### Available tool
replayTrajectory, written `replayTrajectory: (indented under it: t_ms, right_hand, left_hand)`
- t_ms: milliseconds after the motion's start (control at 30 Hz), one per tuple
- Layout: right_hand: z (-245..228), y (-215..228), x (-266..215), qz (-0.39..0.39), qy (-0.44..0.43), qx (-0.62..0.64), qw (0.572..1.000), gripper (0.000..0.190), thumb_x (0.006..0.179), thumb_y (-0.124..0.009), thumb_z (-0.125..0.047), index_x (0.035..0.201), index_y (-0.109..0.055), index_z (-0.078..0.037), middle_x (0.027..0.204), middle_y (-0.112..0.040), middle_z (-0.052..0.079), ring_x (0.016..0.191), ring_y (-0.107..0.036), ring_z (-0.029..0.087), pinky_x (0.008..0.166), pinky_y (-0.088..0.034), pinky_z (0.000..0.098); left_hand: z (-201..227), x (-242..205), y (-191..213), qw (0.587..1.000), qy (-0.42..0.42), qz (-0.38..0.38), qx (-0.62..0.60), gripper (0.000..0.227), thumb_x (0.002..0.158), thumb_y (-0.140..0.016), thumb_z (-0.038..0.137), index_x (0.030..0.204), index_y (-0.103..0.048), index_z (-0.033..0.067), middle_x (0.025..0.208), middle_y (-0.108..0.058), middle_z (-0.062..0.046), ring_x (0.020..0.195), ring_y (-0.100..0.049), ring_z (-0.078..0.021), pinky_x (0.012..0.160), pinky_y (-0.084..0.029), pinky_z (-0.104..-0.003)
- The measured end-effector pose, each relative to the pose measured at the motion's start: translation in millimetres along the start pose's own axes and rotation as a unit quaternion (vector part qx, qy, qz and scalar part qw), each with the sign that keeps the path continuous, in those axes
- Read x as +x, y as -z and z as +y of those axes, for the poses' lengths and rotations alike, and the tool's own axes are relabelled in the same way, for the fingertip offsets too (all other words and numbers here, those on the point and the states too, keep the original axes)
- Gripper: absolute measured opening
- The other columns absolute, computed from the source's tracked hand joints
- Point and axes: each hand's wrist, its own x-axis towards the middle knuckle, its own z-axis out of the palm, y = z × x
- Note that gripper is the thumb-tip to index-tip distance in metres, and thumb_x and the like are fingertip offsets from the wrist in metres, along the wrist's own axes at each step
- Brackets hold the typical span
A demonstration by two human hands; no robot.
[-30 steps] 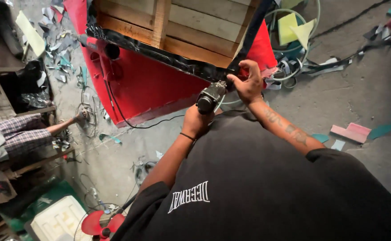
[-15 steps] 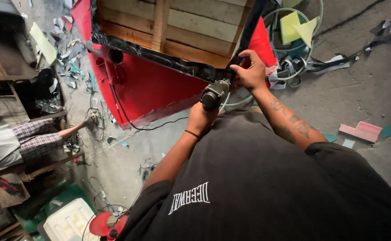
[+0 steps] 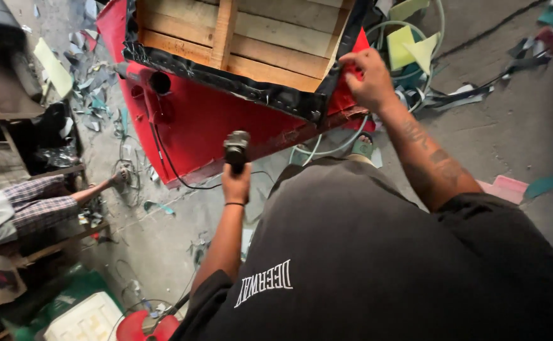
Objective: Reupholstering a seat by using a heat gun to soften vinyl and a staple gun to attach it to a wooden frame.
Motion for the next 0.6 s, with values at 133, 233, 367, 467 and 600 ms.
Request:
replayTrajectory:
  t_ms: [133, 233, 367, 467, 600]
  right_hand:
    - [-12.7, 18.7, 21.8, -0.02, 0.019, -0.016, 0.999, 0.047, 0.082, -0.049, 0.003, 0.123, -0.07, -0.006, 0.11, -0.053, 0.013, 0.093, -0.053, 0.025, 0.082, -0.047, 0.0344]
    - [-19.9, 23.5, 34.2, 0.019, 0.038, -0.026, 0.999, 0.05, 0.079, -0.047, 0.007, 0.121, -0.071, -0.005, 0.108, -0.056, 0.013, 0.093, -0.057, 0.024, 0.078, -0.049, 0.033]
    - [-39.4, 10.2, 43.9, -0.034, 0.154, -0.094, 0.983, 0.026, 0.092, -0.068, 0.003, 0.117, -0.07, -0.003, 0.118, -0.059, 0.017, 0.112, -0.057, 0.035, 0.105, -0.043, 0.0446]
    - [-46.8, -37.0, 37.5, -0.16, 0.2, -0.212, 0.943, 0.048, 0.085, -0.088, -0.027, 0.128, -0.072, -0.016, 0.129, -0.064, 0.016, 0.119, -0.058, 0.035, 0.1, -0.047, 0.0491]
    - [-77.4, -109.9, 6.8, -0.135, 0.223, -0.256, 0.931, 0.064, 0.075, -0.087, -0.042, 0.129, -0.068, -0.014, 0.122, -0.065, 0.022, 0.112, -0.064, 0.044, 0.095, -0.05, 0.0542]
  left_hand:
    - [-24.2, 35.9, 40.2, 0.958, 0.121, 0.072, 0.251, 0.044, 0.087, -0.067, 0.043, 0.113, -0.07, 0.0074, 0.103, -0.074, -0.021, 0.1, -0.07, -0.0405, 0.087, -0.052, -0.05]
    - [-41.1, 65.1, 57.9, 0.948, 0.102, 0.111, 0.28, 0.049, 0.089, -0.065, 0.042, 0.122, -0.063, 0.0052, 0.107, -0.072, -0.026, 0.104, -0.067, -0.047, 0.088, -0.05, -0.055]
    - [-57.0, 105.6, 76.4, 0.93, 0.095, 0.137, 0.326, 0.07, 0.084, -0.068, 0.026, 0.149, -0.044, 0.0102, 0.114, -0.07, -0.028, 0.1, -0.065, -0.0536, 0.083, -0.048, -0.065]
    - [-79.6, 131.0, 75.0, 0.891, 0.026, 0.114, 0.438, 0.062, 0.079, -0.053, 0.005, 0.14, -0.045, 0.0017, 0.094, -0.068, -0.026, 0.086, -0.066, -0.0511, 0.077, -0.047, -0.064]
    - [-105.3, 140.5, 61.8, 0.876, 0.021, 0.074, 0.477, 0.07, 0.091, -0.059, 0.011, 0.156, -0.033, 0.0047, 0.105, -0.068, -0.016, 0.101, -0.07, -0.0366, 0.088, -0.05, -0.052]
